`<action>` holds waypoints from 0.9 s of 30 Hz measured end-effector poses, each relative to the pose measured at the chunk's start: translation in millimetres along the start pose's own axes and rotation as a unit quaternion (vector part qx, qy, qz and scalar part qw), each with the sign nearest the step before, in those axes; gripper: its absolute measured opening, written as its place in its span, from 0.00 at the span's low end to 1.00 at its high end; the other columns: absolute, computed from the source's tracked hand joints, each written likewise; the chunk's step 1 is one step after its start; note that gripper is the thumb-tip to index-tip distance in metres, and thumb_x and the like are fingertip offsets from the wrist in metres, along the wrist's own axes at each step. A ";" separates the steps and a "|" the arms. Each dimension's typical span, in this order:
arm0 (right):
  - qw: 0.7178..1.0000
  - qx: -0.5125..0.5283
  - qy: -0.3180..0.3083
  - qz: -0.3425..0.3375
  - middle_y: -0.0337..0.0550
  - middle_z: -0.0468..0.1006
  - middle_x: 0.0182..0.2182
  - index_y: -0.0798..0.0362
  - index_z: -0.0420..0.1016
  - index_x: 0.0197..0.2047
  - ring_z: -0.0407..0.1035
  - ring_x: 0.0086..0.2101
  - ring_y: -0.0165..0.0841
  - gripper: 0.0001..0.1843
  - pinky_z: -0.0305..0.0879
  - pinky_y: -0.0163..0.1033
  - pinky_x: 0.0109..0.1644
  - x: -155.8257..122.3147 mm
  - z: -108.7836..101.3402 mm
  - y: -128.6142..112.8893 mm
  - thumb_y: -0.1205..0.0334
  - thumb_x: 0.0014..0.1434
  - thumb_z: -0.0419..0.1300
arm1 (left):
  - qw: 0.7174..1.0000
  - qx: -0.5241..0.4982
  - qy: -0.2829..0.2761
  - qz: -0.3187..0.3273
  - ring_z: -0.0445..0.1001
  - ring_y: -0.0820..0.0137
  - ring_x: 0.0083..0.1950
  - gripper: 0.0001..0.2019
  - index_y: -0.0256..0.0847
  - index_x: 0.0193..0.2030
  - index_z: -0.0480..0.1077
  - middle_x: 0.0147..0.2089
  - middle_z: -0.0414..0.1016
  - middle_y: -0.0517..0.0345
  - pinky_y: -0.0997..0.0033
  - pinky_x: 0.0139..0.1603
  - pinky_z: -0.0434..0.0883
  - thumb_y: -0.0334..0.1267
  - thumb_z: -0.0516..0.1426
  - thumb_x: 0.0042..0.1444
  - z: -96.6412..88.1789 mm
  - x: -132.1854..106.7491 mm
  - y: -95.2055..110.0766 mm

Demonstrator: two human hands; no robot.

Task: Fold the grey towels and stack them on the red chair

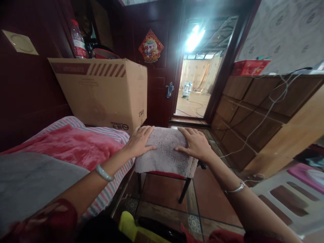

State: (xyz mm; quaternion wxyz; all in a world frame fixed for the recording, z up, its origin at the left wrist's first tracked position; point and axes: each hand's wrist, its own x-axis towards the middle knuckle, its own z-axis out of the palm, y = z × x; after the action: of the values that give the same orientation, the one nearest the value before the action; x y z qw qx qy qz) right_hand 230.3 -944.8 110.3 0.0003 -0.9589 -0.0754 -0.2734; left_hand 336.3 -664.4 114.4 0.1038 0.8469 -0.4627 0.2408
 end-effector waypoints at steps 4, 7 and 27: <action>0.996 0.058 -0.062 0.019 0.53 0.80 0.50 0.47 0.70 0.64 0.75 0.48 0.52 0.41 0.71 0.52 0.49 13.2 -4.7 12.2 0.30 0.56 0.61 | 0.999 0.009 -0.037 0.008 0.71 0.51 0.59 0.38 0.37 0.64 0.62 0.57 0.74 0.41 0.53 0.60 0.66 0.58 0.65 0.55 0.7 17.8 -11.3; 0.986 0.116 -0.114 0.034 0.46 0.82 0.48 0.45 0.73 0.61 0.77 0.47 0.49 0.39 0.72 0.48 0.48 24.1 -5.6 22.0 0.31 0.54 0.63 | 0.999 0.006 -0.040 0.023 0.73 0.53 0.54 0.35 0.38 0.59 0.66 0.52 0.75 0.44 0.56 0.55 0.68 0.62 0.63 0.55 1.0 23.0 -17.8; 0.999 0.018 -0.009 -0.038 0.55 0.75 0.54 0.47 0.58 0.72 0.72 0.51 0.53 0.44 0.70 0.56 0.52 -7.7 4.5 22.2 0.41 0.57 0.65 | 0.997 0.050 -0.054 0.006 0.73 0.51 0.53 0.38 0.41 0.60 0.63 0.50 0.73 0.45 0.55 0.53 0.69 0.54 0.71 0.47 1.8 19.2 -21.7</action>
State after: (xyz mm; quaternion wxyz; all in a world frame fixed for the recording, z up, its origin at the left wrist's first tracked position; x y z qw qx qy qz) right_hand 229.4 -967.7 103.3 0.0066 -0.9577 -0.1164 -0.2630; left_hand 363.7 -667.3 123.5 0.0345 0.8599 -0.4600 0.2184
